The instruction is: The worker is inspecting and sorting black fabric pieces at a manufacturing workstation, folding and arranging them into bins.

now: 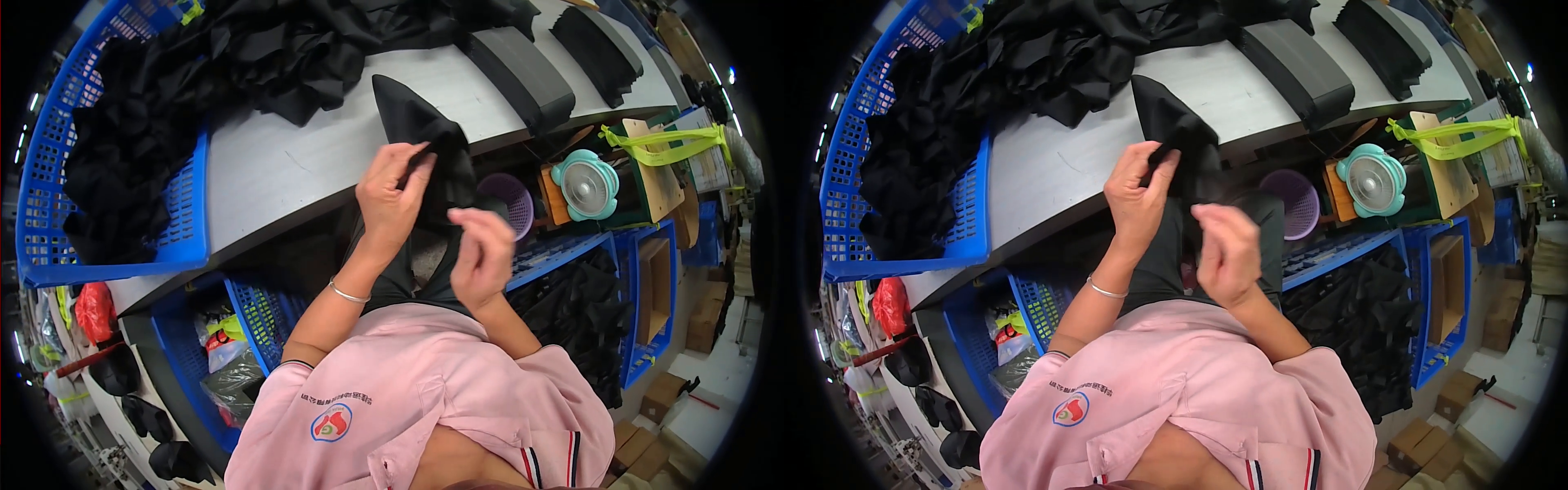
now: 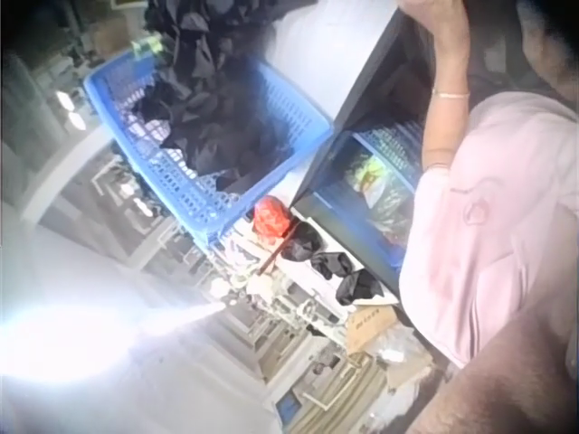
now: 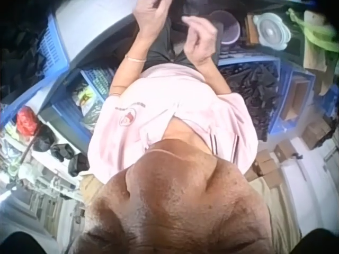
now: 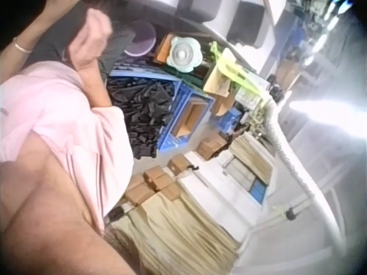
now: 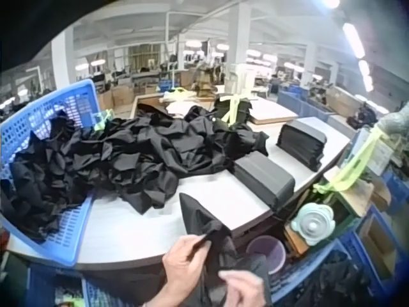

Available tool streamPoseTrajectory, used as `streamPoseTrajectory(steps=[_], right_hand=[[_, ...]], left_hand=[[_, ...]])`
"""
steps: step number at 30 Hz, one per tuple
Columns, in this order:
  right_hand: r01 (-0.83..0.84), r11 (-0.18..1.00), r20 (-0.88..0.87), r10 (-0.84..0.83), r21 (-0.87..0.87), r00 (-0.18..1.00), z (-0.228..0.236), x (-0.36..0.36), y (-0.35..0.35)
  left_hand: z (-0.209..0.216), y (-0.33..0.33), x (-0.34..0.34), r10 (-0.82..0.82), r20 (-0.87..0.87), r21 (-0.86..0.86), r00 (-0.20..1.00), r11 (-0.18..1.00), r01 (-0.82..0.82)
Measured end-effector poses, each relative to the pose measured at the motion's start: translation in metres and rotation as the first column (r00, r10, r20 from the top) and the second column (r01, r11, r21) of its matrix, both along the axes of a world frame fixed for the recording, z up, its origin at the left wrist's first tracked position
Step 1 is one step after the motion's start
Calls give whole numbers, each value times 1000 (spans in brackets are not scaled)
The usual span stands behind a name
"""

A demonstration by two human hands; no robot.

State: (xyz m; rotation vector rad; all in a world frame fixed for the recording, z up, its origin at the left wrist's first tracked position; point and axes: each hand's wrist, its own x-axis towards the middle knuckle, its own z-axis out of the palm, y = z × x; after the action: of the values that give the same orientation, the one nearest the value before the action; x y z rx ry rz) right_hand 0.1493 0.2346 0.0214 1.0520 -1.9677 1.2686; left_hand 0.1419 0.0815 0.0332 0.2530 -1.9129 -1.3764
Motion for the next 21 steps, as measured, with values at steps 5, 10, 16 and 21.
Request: streamPoseTrajectory(steps=[5, 10, 16, 21], right_hand=[[37, 983, 415, -109, 178, 903, -28, -19, 1], [-41, 988, 877, -115, 151, 466, -38, -45, -12], [56, 986, 483, -125, 155, 867, -65, -67, -17], [51, 998, 441, -65, 44, 895, -66, -55, -24]], left_hand=[[11, 33, 10, -329, -30, -340, 944, 891, 300], [5, 70, 36, -612, 6, -401, 791, 723, 562], [-35, 30, 10, -85, 24, -406, 996, 910, 88], [-50, 0, -14, -41, 46, -573, 998, 817, 60]])
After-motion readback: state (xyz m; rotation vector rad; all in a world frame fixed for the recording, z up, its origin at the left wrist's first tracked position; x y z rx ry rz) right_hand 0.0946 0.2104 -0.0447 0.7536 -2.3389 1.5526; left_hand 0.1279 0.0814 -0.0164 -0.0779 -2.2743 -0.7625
